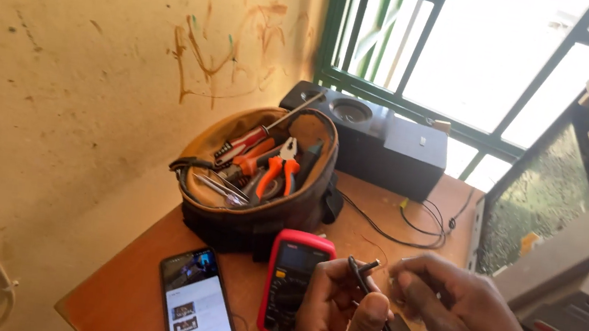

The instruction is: Assembling and wiring a small electronic module to a stereo system using a screwdriver and checking connections.

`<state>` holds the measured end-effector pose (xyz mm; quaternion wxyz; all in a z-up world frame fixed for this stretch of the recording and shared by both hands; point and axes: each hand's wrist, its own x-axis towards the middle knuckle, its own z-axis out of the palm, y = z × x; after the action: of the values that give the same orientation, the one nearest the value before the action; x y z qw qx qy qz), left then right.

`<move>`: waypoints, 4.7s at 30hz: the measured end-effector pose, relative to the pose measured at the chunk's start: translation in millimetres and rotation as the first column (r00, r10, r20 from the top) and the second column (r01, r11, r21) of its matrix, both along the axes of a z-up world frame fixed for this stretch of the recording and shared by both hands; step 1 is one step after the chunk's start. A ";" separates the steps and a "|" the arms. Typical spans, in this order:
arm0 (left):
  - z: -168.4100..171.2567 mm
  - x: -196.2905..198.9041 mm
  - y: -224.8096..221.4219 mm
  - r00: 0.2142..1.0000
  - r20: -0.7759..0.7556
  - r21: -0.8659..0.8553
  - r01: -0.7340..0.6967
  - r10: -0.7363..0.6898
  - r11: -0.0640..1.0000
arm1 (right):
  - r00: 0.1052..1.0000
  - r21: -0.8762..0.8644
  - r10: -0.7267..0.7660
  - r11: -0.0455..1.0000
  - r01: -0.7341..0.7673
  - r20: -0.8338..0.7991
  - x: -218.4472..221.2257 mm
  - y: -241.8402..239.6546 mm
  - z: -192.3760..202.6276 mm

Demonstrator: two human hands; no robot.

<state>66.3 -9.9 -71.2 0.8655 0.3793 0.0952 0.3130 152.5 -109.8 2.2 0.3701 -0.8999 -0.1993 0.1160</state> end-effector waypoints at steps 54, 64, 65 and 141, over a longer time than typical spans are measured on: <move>23.1 9.8 117.7 0.680 -0.238 0.780 -0.292 0.693 0.554 | 0.997 -0.229 -0.062 0.971 0.070 0.042 99.7 201.3 -6.6; 23.1 12.8 115.1 0.688 -0.122 0.792 -0.368 0.716 0.488 | 0.999 -0.269 -0.051 0.962 0.050 0.005 119.9 202.5 -7.8; 22.5 13.1 115.8 0.685 -0.078 0.802 -0.389 0.725 0.454 | 0.999 -0.302 -0.031 0.953 0.042 0.043 119.8 203.5 -7.6; -71.3 39.2 -127.8 0.552 -0.166 0.027 0.831 -0.817 0.556 | 0.780 0.295 -0.348 0.930 0.218 0.520 -56.4 -269.0 -93.8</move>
<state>105.5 -137.7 -142.5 0.8820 0.4436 -0.0518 -0.1507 96.2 -378.7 -91.7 0.4043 -0.8670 -0.1727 -0.2347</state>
